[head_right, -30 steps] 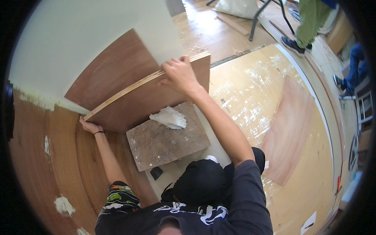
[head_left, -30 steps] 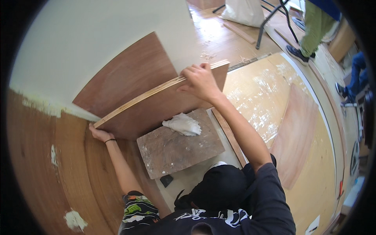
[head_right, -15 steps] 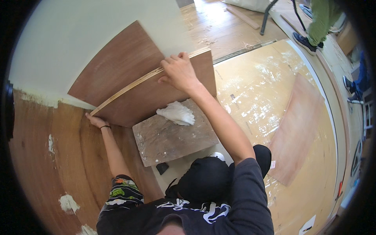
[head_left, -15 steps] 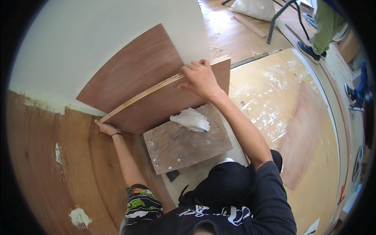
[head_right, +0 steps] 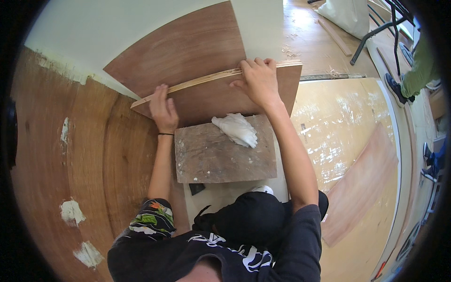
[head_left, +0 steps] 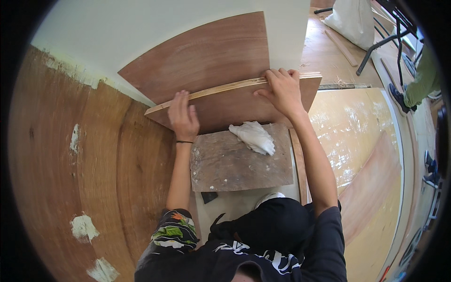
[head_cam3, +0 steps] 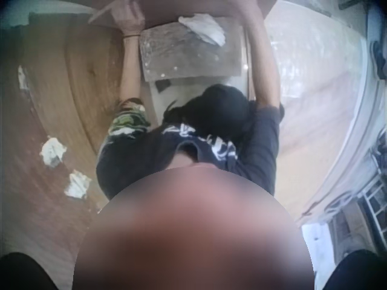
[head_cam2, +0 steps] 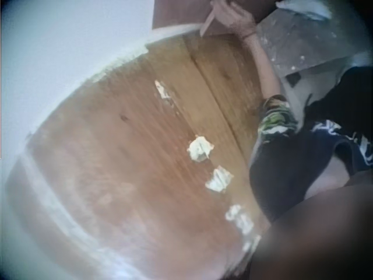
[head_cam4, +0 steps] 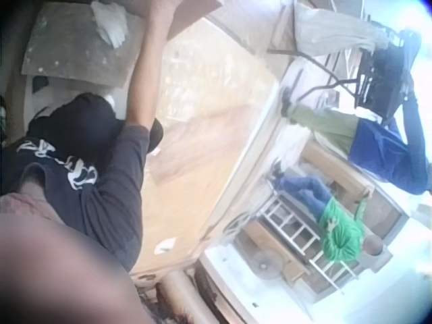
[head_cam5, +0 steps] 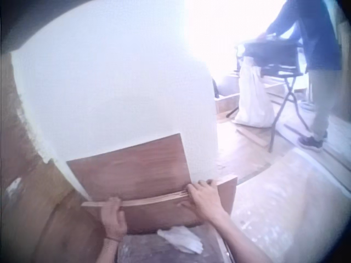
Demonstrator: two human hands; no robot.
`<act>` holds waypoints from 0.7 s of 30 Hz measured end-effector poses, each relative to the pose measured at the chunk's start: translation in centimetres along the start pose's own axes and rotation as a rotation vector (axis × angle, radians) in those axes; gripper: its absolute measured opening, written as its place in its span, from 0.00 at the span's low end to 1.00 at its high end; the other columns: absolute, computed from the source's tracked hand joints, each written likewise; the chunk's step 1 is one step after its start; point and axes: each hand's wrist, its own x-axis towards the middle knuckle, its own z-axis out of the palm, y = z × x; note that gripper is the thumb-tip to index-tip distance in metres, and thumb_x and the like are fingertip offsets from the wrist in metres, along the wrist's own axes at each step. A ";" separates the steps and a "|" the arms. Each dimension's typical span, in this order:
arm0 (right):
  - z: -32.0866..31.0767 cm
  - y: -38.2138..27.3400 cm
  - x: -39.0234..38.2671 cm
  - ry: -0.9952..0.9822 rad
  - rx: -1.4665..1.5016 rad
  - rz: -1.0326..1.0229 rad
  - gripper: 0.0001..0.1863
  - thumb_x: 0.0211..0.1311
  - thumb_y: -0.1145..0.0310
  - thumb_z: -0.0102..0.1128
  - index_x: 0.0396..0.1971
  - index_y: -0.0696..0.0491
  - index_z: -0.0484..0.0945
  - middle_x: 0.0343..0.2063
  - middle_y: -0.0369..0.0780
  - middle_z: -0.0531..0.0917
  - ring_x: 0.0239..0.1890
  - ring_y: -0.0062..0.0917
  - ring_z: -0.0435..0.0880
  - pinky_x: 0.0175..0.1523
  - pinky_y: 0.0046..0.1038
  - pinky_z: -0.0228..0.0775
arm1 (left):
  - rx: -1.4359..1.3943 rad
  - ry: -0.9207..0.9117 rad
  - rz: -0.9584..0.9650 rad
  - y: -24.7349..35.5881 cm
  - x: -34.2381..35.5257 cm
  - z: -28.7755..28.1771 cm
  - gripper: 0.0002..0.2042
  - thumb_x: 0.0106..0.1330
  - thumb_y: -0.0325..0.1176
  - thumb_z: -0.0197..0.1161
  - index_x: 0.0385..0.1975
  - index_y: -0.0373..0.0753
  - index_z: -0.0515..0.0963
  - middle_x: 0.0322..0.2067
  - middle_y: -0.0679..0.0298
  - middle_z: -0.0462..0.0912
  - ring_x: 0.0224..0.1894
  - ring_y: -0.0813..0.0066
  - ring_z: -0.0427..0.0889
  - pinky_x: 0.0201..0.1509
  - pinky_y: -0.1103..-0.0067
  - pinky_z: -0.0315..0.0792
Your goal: The person kneels on the floor and uses a utility knife to cut a thin wooden strip along a larger plywood sheet. They repeatedly measure, align, and cut the strip, then place it on the sheet. Another person works nearby on the same floor area.
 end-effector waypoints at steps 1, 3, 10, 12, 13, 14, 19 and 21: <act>0.0 0.0 0.1 -0.014 -0.002 -0.004 0.26 0.47 0.48 0.73 0.41 0.50 0.79 0.35 0.34 0.82 0.44 0.29 0.79 0.56 0.39 0.61 | 0.014 0.003 -0.018 0.9 -0.2 0.5 0.18 0.71 0.33 0.53 0.59 0.36 0.74 0.57 0.55 0.77 0.64 0.54 0.71 0.70 0.58 0.59; -0.1 0.0 0.2 -0.025 0.019 -0.001 0.26 0.47 0.49 0.74 0.40 0.50 0.79 0.36 0.34 0.82 0.45 0.29 0.78 0.56 0.39 0.61 | 0.061 -0.036 -0.085 1.7 -0.2 1.2 0.19 0.71 0.34 0.54 0.60 0.37 0.73 0.58 0.56 0.76 0.65 0.55 0.70 0.71 0.57 0.57; -2.8 -1.0 -1.6 0.113 -0.020 -0.048 0.32 0.55 0.57 0.71 0.57 0.54 0.71 0.50 0.43 0.79 0.56 0.37 0.75 0.66 0.42 0.58 | 0.020 0.029 -0.121 1.7 -0.1 2.0 0.19 0.70 0.33 0.54 0.60 0.38 0.73 0.58 0.54 0.75 0.65 0.55 0.70 0.71 0.56 0.55; -5.1 -0.2 -4.5 0.171 0.015 -0.013 0.33 0.58 0.60 0.69 0.61 0.55 0.68 0.54 0.45 0.77 0.59 0.39 0.73 0.67 0.41 0.58 | 0.012 0.024 -0.145 1.6 0.2 2.0 0.19 0.70 0.32 0.55 0.60 0.37 0.73 0.58 0.54 0.75 0.64 0.53 0.70 0.70 0.56 0.56; -6.4 0.5 -6.6 0.174 0.021 0.028 0.33 0.58 0.62 0.69 0.61 0.56 0.68 0.55 0.46 0.77 0.60 0.40 0.73 0.67 0.40 0.59 | 0.000 0.027 -0.130 1.8 0.2 2.0 0.19 0.70 0.31 0.55 0.60 0.37 0.73 0.58 0.53 0.75 0.64 0.52 0.70 0.70 0.56 0.57; -7.8 1.4 -8.9 0.166 0.015 0.072 0.32 0.58 0.64 0.69 0.61 0.57 0.68 0.56 0.46 0.77 0.60 0.40 0.73 0.66 0.39 0.59 | -0.011 0.038 -0.165 2.2 0.1 1.9 0.20 0.70 0.31 0.55 0.60 0.36 0.72 0.58 0.53 0.75 0.63 0.51 0.70 0.70 0.56 0.57; -14.7 4.7 -26.4 0.307 -0.134 0.602 0.34 0.60 0.73 0.66 0.65 0.59 0.63 0.55 0.47 0.77 0.57 0.37 0.76 0.64 0.37 0.64 | -0.219 0.287 -0.120 9.0 0.2 0.5 0.19 0.71 0.32 0.56 0.57 0.28 0.71 0.53 0.50 0.77 0.57 0.54 0.74 0.64 0.63 0.65; -17.1 4.1 -35.6 0.396 -0.254 0.837 0.35 0.60 0.72 0.65 0.66 0.58 0.61 0.53 0.47 0.77 0.55 0.37 0.77 0.63 0.36 0.66 | -0.502 0.290 -0.117 14.8 0.5 0.0 0.14 0.73 0.34 0.54 0.50 0.29 0.72 0.48 0.50 0.78 0.51 0.60 0.78 0.59 0.69 0.71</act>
